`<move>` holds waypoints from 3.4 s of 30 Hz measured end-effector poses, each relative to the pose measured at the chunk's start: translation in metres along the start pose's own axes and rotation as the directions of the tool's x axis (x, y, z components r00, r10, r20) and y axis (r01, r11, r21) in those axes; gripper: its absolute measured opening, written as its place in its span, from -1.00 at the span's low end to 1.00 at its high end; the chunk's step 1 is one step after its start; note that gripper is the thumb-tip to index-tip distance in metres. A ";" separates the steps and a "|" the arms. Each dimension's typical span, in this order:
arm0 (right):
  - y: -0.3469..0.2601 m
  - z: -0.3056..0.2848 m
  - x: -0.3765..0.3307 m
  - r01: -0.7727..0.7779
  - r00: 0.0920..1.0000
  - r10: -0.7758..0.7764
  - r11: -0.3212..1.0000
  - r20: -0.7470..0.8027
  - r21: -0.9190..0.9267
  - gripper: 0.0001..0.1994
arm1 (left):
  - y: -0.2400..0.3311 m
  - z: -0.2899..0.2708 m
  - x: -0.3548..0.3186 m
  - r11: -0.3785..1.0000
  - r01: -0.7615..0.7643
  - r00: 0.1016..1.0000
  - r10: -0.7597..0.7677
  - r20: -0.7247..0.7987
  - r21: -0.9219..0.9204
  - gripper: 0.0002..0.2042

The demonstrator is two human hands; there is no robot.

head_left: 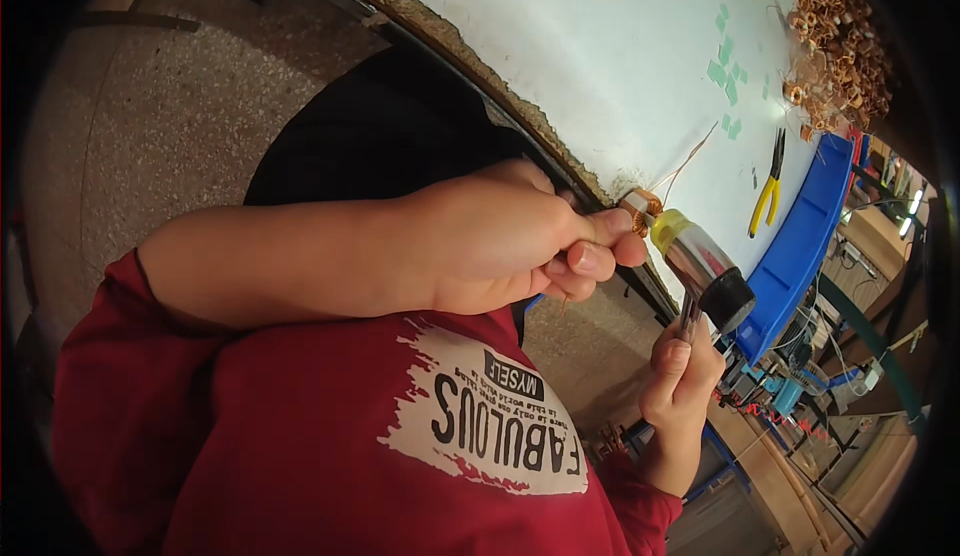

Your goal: Assemble small copper wire coils by threading wire through them and securing them with tools.

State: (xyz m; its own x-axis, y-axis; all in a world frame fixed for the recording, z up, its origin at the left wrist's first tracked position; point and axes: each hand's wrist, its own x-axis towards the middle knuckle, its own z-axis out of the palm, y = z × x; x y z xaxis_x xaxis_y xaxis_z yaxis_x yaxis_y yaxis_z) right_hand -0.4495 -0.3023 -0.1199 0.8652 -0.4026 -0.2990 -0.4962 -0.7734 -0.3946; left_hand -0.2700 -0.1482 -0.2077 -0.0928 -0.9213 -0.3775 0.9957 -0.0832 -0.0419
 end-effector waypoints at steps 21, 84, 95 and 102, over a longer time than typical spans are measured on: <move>0.018 0.002 0.004 0.209 0.972 -0.235 0.898 -0.019 -0.387 -0.85 | 0.000 0.002 0.001 1.000 -0.011 1.000 0.011 0.010 0.022 -0.81; -0.032 0.052 0.025 0.098 0.991 0.111 -0.190 -0.078 0.977 -0.73 | -0.019 0.032 -0.007 0.885 -0.134 0.988 0.082 0.134 0.447 -0.78; -0.022 0.025 0.013 0.245 0.926 0.328 -0.146 -0.187 0.958 -0.63 | -0.013 0.056 -0.011 0.592 -0.321 0.947 0.208 0.245 0.739 -0.80; 0.027 -0.037 -0.021 0.610 0.775 0.124 -0.404 -0.619 0.682 -0.45 | 0.010 0.061 -0.005 0.370 -0.485 0.855 0.390 0.342 0.792 -0.81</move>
State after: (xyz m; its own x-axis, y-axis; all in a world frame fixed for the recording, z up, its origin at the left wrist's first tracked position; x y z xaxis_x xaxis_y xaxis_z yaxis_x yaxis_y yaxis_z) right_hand -0.4781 -0.3325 -0.0924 0.6538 -0.7115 0.2573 0.6786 0.4010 -0.6153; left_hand -0.2595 -0.1673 -0.1495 0.3114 -0.9500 -0.0228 0.4187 0.1157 0.9007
